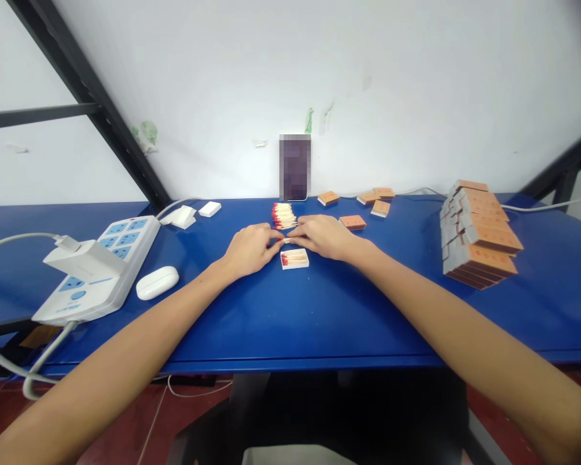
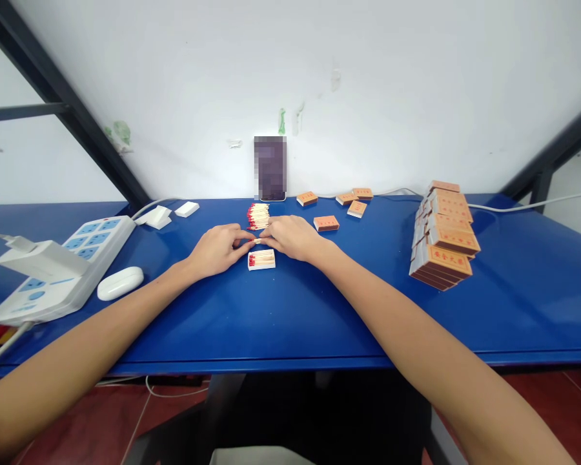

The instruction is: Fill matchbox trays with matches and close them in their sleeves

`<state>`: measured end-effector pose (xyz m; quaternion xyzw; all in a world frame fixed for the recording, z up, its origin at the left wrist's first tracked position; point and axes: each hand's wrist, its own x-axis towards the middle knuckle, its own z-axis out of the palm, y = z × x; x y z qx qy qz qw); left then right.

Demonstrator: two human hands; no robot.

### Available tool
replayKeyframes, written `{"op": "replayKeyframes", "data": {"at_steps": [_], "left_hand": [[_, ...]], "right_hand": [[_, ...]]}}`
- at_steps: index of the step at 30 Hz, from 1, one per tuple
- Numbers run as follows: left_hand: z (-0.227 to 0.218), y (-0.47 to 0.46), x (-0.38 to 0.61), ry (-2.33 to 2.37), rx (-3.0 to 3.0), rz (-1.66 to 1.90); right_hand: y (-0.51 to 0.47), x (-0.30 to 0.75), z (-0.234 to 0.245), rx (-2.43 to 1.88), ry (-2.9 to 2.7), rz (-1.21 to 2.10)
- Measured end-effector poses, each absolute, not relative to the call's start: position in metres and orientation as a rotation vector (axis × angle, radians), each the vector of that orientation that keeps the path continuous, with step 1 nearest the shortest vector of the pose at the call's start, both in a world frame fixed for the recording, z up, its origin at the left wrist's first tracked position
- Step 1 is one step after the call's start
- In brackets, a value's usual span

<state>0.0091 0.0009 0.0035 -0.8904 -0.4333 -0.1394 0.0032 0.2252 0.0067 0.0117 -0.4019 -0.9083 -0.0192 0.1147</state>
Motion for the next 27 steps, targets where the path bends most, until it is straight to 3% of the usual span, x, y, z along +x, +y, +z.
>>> {"op": "replayKeyframes", "data": {"at_steps": [14, 27], "left_hand": [[0.002, 0.003, 0.012, -1.304, -2.758, -0.349], [0.006, 0.000, 0.020, -1.353, -2.732, -0.163]], "right_hand": [[0.006, 0.221, 0.012, -1.192, -2.663, -0.064], [0.017, 0.222, 0.006, -1.114, -2.625, 0.142]]}}
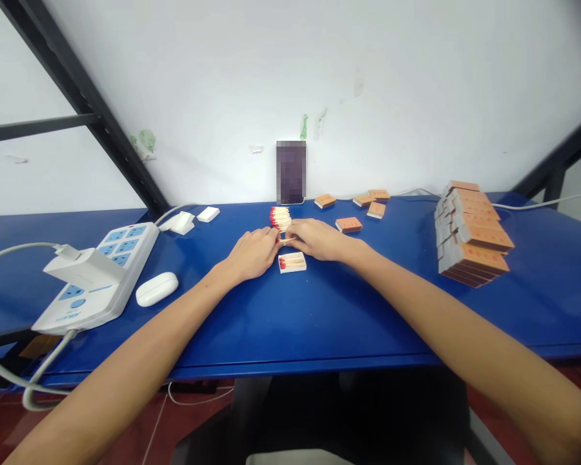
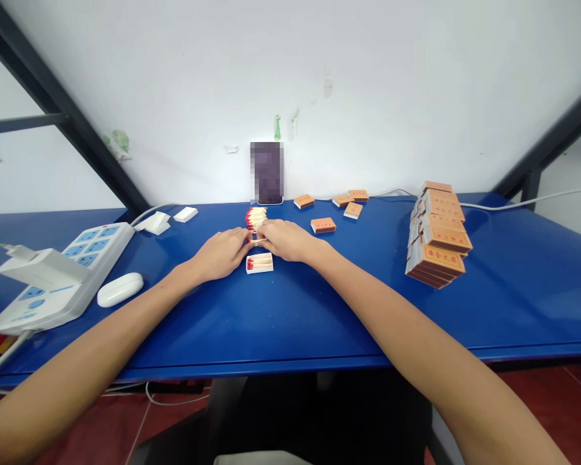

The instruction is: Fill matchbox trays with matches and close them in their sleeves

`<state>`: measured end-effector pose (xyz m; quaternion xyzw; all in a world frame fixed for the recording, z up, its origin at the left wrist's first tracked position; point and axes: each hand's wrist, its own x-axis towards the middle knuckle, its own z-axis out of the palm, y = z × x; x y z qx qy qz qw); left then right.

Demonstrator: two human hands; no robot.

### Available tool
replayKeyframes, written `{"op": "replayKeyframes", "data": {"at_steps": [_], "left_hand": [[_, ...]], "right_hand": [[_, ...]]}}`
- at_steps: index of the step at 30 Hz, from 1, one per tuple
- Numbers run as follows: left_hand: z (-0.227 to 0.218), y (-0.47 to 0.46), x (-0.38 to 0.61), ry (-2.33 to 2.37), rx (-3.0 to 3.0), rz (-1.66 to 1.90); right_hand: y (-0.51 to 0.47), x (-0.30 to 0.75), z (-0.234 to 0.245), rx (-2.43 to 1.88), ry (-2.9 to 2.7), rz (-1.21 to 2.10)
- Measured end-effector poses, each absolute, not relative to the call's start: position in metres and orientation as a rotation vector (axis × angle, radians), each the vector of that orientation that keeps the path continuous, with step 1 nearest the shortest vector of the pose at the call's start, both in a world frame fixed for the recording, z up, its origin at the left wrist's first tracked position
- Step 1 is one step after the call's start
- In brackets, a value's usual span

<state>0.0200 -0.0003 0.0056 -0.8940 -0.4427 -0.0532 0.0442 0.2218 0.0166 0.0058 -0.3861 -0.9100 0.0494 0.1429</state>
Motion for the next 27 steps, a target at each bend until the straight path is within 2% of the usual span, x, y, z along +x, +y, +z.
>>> {"op": "replayKeyframes", "data": {"at_steps": [27], "left_hand": [[0.006, 0.002, 0.021, -1.417, -2.677, -0.066]], "right_hand": [[0.021, 0.214, 0.009, -1.218, -2.673, 0.332]]}}
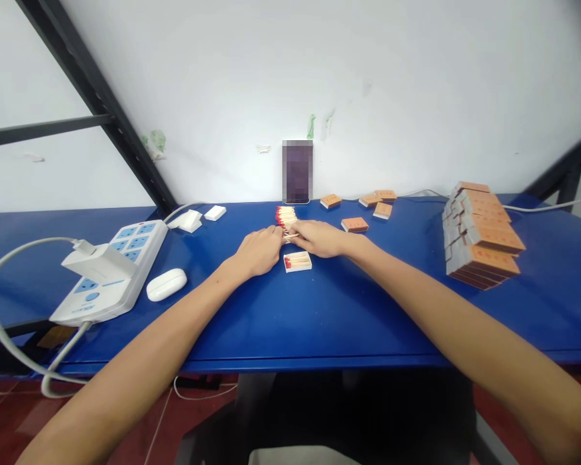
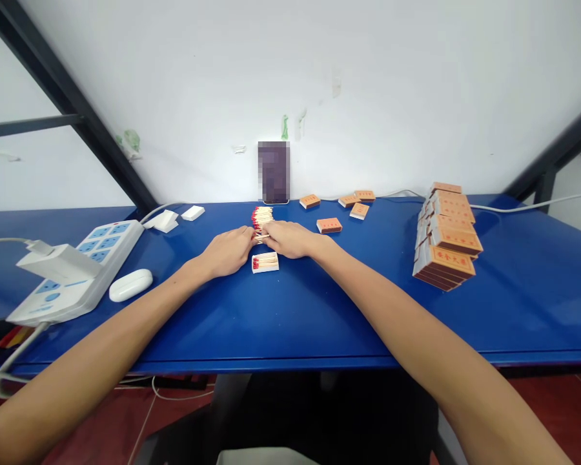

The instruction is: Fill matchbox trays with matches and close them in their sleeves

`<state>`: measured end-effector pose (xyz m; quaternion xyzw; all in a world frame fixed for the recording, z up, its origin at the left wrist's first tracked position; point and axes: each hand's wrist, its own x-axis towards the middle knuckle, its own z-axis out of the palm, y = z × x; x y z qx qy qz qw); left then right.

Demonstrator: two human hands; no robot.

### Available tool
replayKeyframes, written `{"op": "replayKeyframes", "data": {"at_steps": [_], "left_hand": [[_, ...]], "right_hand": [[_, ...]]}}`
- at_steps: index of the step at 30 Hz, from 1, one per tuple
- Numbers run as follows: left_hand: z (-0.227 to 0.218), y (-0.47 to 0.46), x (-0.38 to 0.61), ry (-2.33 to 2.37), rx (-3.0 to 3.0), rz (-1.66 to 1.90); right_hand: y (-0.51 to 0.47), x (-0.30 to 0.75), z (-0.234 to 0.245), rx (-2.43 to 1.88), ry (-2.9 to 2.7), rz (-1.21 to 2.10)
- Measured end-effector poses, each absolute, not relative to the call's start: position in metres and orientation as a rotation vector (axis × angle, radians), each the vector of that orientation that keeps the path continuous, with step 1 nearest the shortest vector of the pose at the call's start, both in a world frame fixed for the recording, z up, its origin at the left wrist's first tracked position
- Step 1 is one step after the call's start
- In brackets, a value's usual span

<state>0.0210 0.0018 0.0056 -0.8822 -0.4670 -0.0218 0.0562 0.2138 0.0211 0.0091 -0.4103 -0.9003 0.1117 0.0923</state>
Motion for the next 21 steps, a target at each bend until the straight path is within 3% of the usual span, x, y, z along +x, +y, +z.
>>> {"op": "replayKeyframes", "data": {"at_steps": [21], "left_hand": [[0.019, -0.030, 0.015, -1.181, -2.909, -0.211]], "right_hand": [[-0.020, 0.227, 0.047, -1.182, -2.673, 0.589]]}}
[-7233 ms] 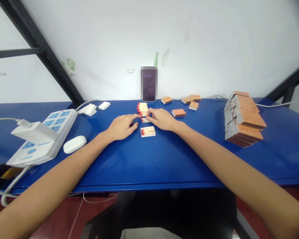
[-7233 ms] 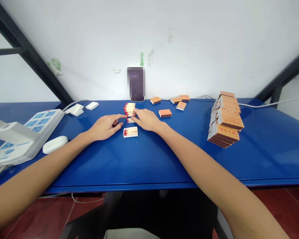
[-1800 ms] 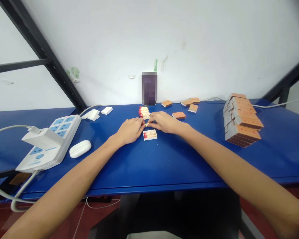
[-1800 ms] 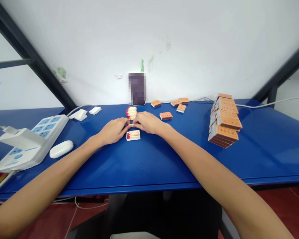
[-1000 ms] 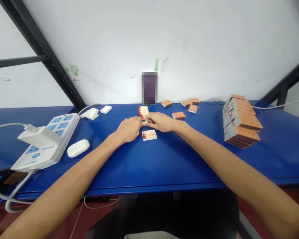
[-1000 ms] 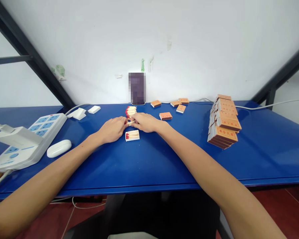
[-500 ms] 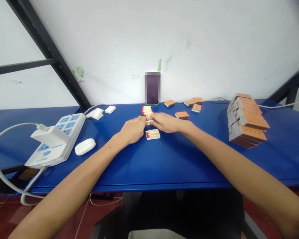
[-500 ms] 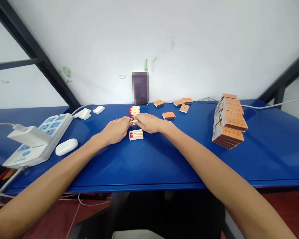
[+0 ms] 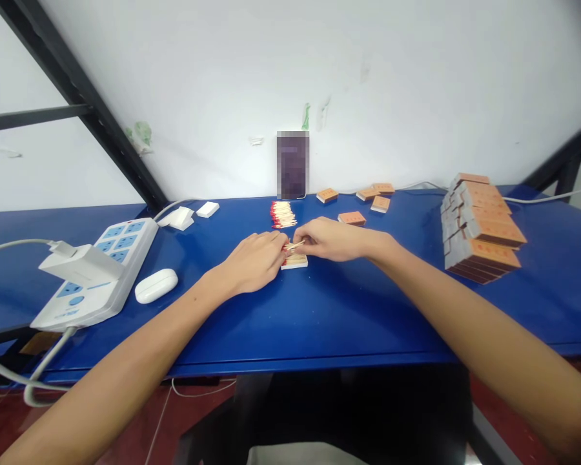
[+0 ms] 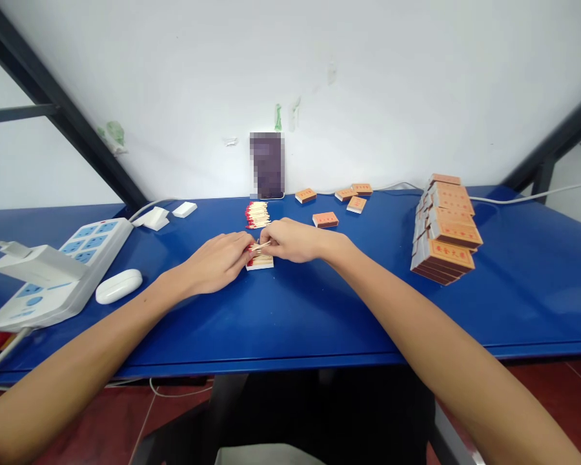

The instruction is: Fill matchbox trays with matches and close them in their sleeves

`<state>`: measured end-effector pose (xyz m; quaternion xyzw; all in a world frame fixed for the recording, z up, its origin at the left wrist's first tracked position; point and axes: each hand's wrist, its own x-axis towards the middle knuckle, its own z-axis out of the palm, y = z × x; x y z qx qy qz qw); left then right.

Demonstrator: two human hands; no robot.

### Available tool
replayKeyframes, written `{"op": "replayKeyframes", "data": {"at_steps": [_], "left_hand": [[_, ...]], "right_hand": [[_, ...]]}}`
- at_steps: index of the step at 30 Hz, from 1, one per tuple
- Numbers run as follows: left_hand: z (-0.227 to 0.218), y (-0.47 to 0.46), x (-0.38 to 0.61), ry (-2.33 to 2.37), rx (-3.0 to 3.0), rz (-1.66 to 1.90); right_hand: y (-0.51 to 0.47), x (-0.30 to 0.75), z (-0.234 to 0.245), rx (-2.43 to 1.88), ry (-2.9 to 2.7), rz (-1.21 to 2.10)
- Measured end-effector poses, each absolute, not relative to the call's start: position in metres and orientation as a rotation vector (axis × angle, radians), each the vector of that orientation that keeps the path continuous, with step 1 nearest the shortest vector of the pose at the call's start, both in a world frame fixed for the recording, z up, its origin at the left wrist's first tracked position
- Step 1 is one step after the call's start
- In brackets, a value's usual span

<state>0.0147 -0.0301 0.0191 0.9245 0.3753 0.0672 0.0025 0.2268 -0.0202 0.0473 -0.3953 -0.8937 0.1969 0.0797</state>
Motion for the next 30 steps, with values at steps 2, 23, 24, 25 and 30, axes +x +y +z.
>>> {"op": "replayKeyframes", "data": {"at_steps": [2, 23, 24, 25, 30], "left_hand": [[0.022, -0.030, 0.013, 1.148, 2.891, 0.242], [0.031, -0.029, 0.005, 1.132, 3.048, 0.391], [0.033, -0.029, 0.005, 1.088, 3.069, 0.370], [0.034, -0.029, 0.004, 1.038, 3.090, 0.337], [0.033, -0.027, 0.004, 0.928, 3.145, 0.214]], "right_hand": [[-0.020, 0.227, 0.048, -1.178, -2.659, 0.610], [-0.014, 0.232, 0.039, -1.028, -2.549, 0.499], [-0.014, 0.232, 0.037, -0.984, -2.554, 0.490], [-0.013, 0.232, 0.035, -0.948, -2.569, 0.497], [-0.014, 0.231, 0.032, -0.970, -2.623, 0.551]]}}
